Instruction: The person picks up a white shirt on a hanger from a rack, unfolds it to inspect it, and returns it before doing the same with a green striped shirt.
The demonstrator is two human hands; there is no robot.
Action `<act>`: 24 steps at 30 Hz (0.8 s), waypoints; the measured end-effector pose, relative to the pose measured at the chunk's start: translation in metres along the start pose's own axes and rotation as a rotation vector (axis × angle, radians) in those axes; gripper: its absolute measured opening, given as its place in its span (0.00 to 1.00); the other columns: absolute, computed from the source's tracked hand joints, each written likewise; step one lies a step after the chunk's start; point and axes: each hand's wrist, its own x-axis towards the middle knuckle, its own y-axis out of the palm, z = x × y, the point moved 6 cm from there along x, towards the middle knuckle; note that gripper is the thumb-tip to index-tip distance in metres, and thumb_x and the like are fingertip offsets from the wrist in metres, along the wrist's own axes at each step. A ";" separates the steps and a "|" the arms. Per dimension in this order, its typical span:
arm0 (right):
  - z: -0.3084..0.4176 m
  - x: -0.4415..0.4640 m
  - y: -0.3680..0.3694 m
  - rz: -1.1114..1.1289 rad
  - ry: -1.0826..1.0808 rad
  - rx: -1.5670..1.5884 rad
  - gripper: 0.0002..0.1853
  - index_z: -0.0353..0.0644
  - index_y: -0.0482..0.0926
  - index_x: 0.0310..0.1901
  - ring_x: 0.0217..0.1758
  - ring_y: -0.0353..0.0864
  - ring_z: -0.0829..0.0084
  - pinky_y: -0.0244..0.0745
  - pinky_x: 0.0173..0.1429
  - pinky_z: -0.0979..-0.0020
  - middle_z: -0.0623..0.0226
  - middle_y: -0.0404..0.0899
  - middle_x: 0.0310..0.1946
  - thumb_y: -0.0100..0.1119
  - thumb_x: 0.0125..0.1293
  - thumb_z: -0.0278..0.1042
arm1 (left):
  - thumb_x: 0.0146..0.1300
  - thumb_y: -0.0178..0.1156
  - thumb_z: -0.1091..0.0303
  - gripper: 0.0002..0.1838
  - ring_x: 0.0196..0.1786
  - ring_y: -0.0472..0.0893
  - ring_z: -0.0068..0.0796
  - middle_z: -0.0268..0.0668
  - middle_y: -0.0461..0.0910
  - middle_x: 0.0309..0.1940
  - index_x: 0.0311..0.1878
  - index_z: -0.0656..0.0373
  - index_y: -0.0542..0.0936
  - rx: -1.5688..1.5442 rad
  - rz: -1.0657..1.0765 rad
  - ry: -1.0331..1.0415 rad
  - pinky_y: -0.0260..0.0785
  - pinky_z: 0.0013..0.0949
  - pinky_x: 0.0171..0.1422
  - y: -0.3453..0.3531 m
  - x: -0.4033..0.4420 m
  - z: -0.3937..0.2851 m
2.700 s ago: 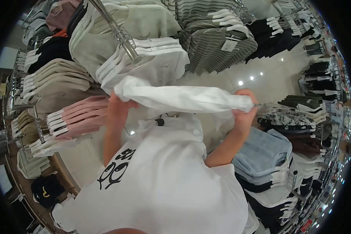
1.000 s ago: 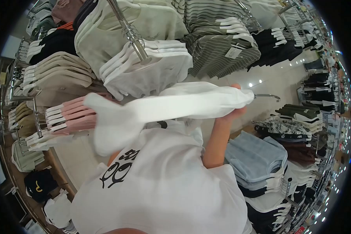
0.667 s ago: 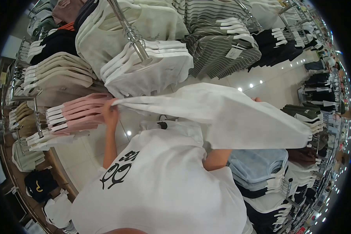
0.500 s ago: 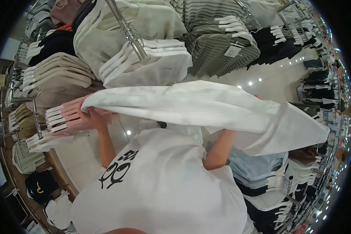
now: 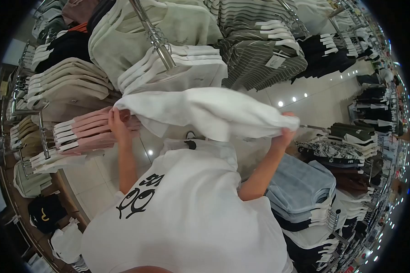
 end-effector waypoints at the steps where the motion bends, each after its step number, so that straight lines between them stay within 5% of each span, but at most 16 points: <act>1: -0.004 -0.001 0.002 0.066 -0.019 -0.315 0.33 0.35 0.73 0.57 0.51 0.80 0.66 0.76 0.58 0.64 0.58 0.79 0.49 0.69 0.51 0.44 | 0.77 0.54 0.57 0.15 0.47 0.80 0.22 0.34 0.84 0.46 0.57 0.57 0.78 0.058 0.121 0.031 0.71 0.30 0.51 0.010 -0.007 -0.016; 2: -0.008 -0.004 0.005 0.130 -0.035 -0.631 0.36 0.35 0.72 0.59 0.52 0.80 0.66 0.75 0.59 0.65 0.59 0.79 0.49 0.68 0.48 0.41 | 0.77 0.54 0.57 0.15 0.47 0.80 0.22 0.34 0.84 0.46 0.57 0.57 0.78 0.064 0.125 0.028 0.71 0.30 0.51 0.015 -0.016 -0.030; 4: -0.021 -0.004 0.037 0.211 0.064 -0.699 0.35 0.36 0.74 0.55 0.48 0.80 0.73 0.78 0.50 0.69 0.63 0.79 0.46 0.80 0.42 0.27 | 0.74 0.57 0.53 0.19 0.55 0.79 0.28 0.35 0.83 0.52 0.59 0.56 0.77 0.293 0.450 0.286 0.68 0.36 0.60 0.064 -0.051 -0.077; 5: -0.026 -0.003 0.056 0.196 0.087 -0.717 0.35 0.36 0.74 0.56 0.46 0.81 0.73 0.79 0.49 0.69 0.63 0.79 0.45 0.79 0.42 0.25 | 0.74 0.57 0.53 0.19 0.55 0.79 0.28 0.35 0.83 0.52 0.59 0.56 0.77 0.293 0.460 0.285 0.68 0.36 0.60 0.077 -0.057 -0.084; 6: -0.032 -0.003 0.076 0.181 0.111 -0.736 0.35 0.36 0.73 0.56 0.43 0.81 0.73 0.79 0.48 0.69 0.63 0.79 0.45 0.79 0.43 0.22 | 0.71 0.60 0.52 0.22 0.56 0.79 0.31 0.36 0.83 0.51 0.59 0.56 0.77 0.503 0.604 0.537 0.66 0.38 0.62 0.098 -0.072 -0.096; 7: -0.040 -0.002 0.093 0.202 0.160 -0.686 0.34 0.36 0.75 0.55 0.41 0.82 0.73 0.80 0.48 0.69 0.64 0.80 0.42 0.80 0.43 0.24 | 0.68 0.62 0.50 0.24 0.58 0.79 0.34 0.37 0.83 0.51 0.60 0.56 0.77 0.712 0.739 0.794 0.64 0.40 0.65 0.117 -0.093 -0.103; 8: -0.048 -0.001 0.109 0.227 0.208 -0.633 0.32 0.36 0.76 0.53 0.39 0.83 0.73 0.80 0.47 0.69 0.64 0.82 0.40 0.81 0.44 0.26 | 0.68 0.62 0.50 0.24 0.58 0.79 0.34 0.37 0.83 0.51 0.60 0.56 0.77 0.709 0.739 0.795 0.64 0.40 0.65 0.131 -0.105 -0.107; 10: -0.060 -0.004 0.150 0.316 0.309 -0.625 0.30 0.36 0.78 0.50 0.38 0.83 0.74 0.80 0.47 0.69 0.66 0.82 0.37 0.82 0.45 0.28 | 0.62 0.66 0.53 0.25 0.56 0.79 0.38 0.38 0.82 0.50 0.58 0.56 0.78 1.187 0.809 0.931 0.64 0.44 0.63 0.159 -0.135 -0.099; 12: -0.077 -0.008 0.173 0.408 0.418 -0.608 0.27 0.37 0.79 0.48 0.36 0.83 0.75 0.80 0.47 0.69 0.67 0.83 0.35 0.82 0.45 0.29 | 0.61 0.66 0.55 0.23 0.55 0.80 0.38 0.37 0.82 0.49 0.56 0.56 0.78 1.278 0.828 0.884 0.65 0.46 0.61 0.166 -0.137 -0.086; 14: -0.086 -0.013 0.191 0.633 0.356 -0.731 0.32 0.37 0.78 0.54 0.45 0.83 0.74 0.80 0.52 0.71 0.66 0.83 0.42 0.80 0.44 0.25 | 0.59 0.67 0.56 0.22 0.54 0.80 0.37 0.36 0.83 0.48 0.54 0.56 0.79 1.369 0.853 0.831 0.66 0.47 0.60 0.167 -0.138 -0.080; 21: -0.039 0.006 0.209 0.574 0.093 -0.795 0.22 0.40 0.82 0.46 0.41 0.83 0.73 0.77 0.45 0.70 0.69 0.84 0.35 0.79 0.47 0.28 | 0.59 0.67 0.58 0.17 0.39 0.83 0.52 0.46 0.84 0.35 0.48 0.58 0.81 1.085 0.682 0.480 0.71 0.46 0.42 0.147 -0.118 -0.085; 23: -0.033 0.018 0.187 0.616 -0.148 -1.439 0.16 0.39 0.82 0.39 0.33 0.80 0.66 0.73 0.39 0.67 0.64 0.84 0.30 0.75 0.47 0.27 | 0.61 0.66 0.57 0.17 0.38 0.82 0.54 0.48 0.83 0.32 0.47 0.58 0.81 1.032 0.671 0.419 0.71 0.46 0.41 0.139 -0.112 -0.084; 24: -0.036 0.022 0.175 0.618 -0.143 -1.442 0.16 0.39 0.82 0.39 0.33 0.80 0.66 0.73 0.39 0.67 0.64 0.84 0.30 0.75 0.47 0.27 | 0.62 0.65 0.56 0.17 0.38 0.82 0.54 0.48 0.83 0.31 0.48 0.57 0.82 0.987 0.656 0.418 0.71 0.46 0.42 0.135 -0.108 -0.082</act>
